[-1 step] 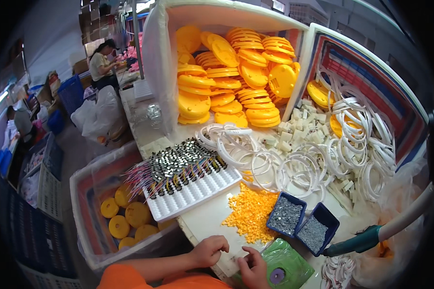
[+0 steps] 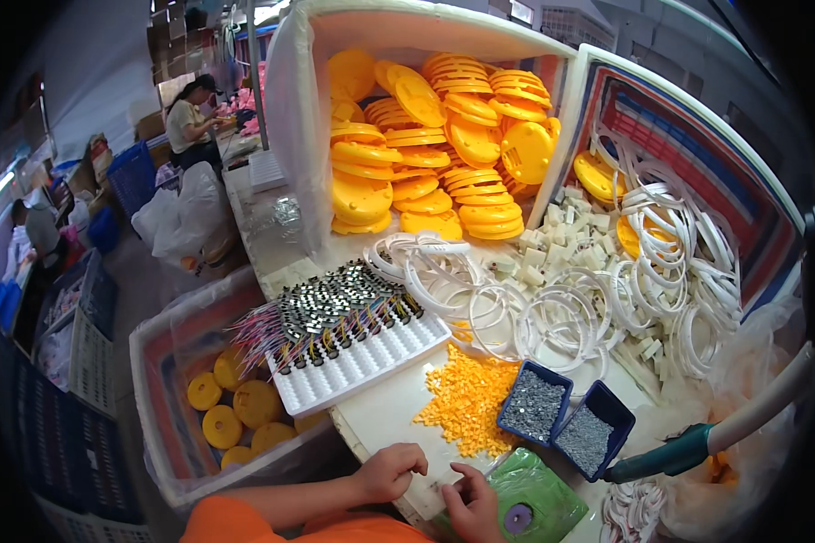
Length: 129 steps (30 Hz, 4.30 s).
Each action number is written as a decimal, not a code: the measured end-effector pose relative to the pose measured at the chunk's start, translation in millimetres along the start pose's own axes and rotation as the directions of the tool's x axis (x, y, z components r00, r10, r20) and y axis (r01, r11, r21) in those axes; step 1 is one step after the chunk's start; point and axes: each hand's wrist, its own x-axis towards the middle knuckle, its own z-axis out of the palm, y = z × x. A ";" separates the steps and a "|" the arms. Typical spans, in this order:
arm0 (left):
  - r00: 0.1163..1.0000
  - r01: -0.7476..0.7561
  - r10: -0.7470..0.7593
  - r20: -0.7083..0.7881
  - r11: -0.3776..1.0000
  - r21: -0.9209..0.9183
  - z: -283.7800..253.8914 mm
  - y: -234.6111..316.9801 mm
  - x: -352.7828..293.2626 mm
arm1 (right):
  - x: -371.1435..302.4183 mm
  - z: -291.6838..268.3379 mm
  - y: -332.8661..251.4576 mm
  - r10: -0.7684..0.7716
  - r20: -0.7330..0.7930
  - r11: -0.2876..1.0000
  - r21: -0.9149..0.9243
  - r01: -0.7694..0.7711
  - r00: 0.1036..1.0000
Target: Assembling electronic and mechanical components into a yellow plastic toy shell using a screwdriver and soldering tool.
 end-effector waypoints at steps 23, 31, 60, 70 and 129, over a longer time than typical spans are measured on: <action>0.998 -0.056 0.055 0.018 0.994 0.089 0.7 2.6 -3.2 | -1.5 5.7 -3.7 -0.026 -0.008 1.000 0.013 0.026 1.000; 0.992 -0.114 0.113 0.050 0.993 0.032 3.7 0.3 -3.5 | -5.1 5.8 -22.8 0.056 -0.009 0.998 0.019 -0.056 0.998; 0.968 0.045 0.235 -0.084 0.169 0.985 -315.9 -76.6 299.3 | -6.7 11.9 3.4 -0.021 -0.179 0.994 -0.111 0.001 0.984; 0.903 0.295 0.308 -0.299 0.061 0.954 -374.6 -119.6 393.6 | -18.3 18.9 33.1 0.089 -0.236 0.995 -0.017 -0.096 0.968; 0.916 0.272 -0.037 0.400 0.790 -0.549 67.1 83.0 31.3 | -69.8 -19.1 -69.9 0.204 -0.307 0.890 0.453 -0.046 0.930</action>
